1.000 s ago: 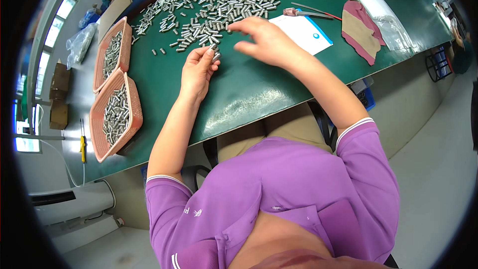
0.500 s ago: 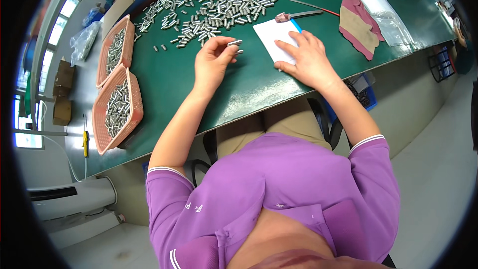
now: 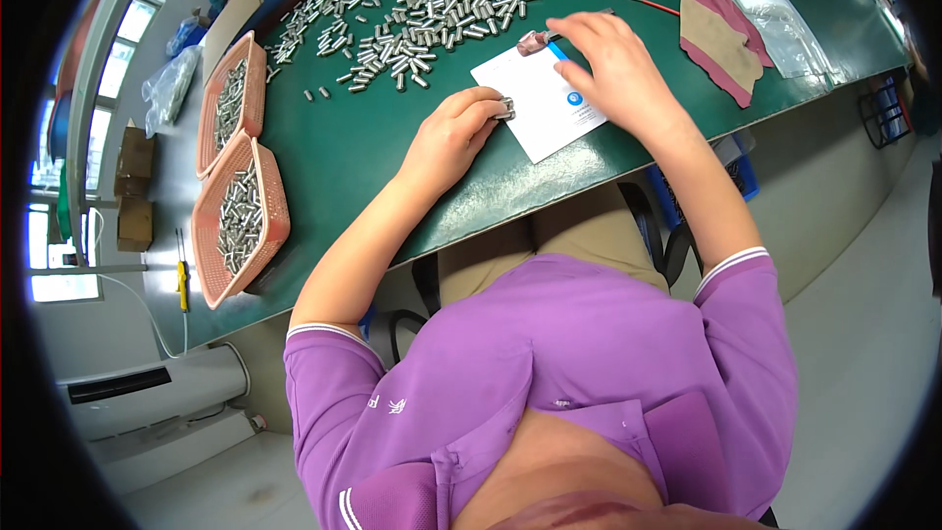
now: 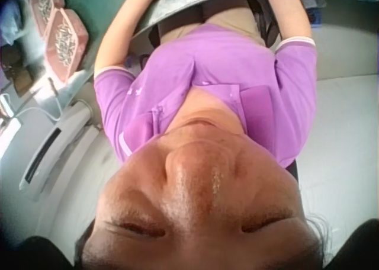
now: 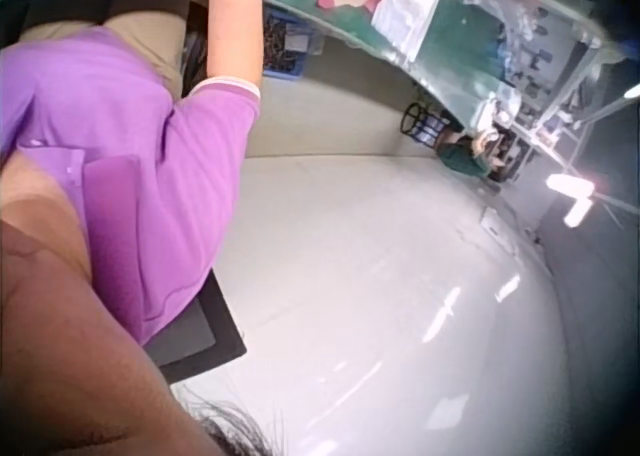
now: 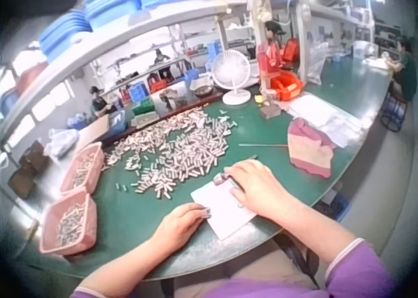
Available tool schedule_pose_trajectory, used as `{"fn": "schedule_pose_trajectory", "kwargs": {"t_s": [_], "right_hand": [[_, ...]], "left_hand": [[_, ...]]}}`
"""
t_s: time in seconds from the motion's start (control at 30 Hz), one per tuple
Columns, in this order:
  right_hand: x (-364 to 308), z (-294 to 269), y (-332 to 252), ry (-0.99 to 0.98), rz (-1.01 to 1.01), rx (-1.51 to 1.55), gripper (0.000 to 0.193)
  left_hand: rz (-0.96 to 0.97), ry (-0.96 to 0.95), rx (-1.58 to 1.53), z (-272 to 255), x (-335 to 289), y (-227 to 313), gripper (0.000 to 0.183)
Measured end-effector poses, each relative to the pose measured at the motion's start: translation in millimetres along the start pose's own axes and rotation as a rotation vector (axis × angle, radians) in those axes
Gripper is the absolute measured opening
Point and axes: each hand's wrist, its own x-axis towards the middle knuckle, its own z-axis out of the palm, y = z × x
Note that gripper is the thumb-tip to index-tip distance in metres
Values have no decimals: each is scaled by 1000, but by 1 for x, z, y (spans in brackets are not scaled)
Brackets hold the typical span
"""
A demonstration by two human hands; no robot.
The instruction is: The person aligns small metal cylinders by hand on the work surface, rubs their ends against an abrasive block, and scrapes their ends with a scraper tool.
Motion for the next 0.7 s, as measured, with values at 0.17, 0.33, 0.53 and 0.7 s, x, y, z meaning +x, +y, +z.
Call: {"fn": "schedule_pose_trajectory", "kwargs": {"t_s": [0.17, 0.33, 0.53, 0.7], "right_hand": [[32, 37, 32, -76, -49, -85, 32], [44, 41, 38, -236, -114, -185, 20], [48, 40, 37, -103, -198, -52, 21], [75, 19, 3, 312, -238, 407, 19]], "left_hand": [[-92, -9, -27, -2, -8, 6, 23], [-261, 15, -156, -6, -8, 6, 31], [-291, 40, -166, -4, -2, -7, 24], [-527, -24, -281, -8, 17, -13, 17]]}}
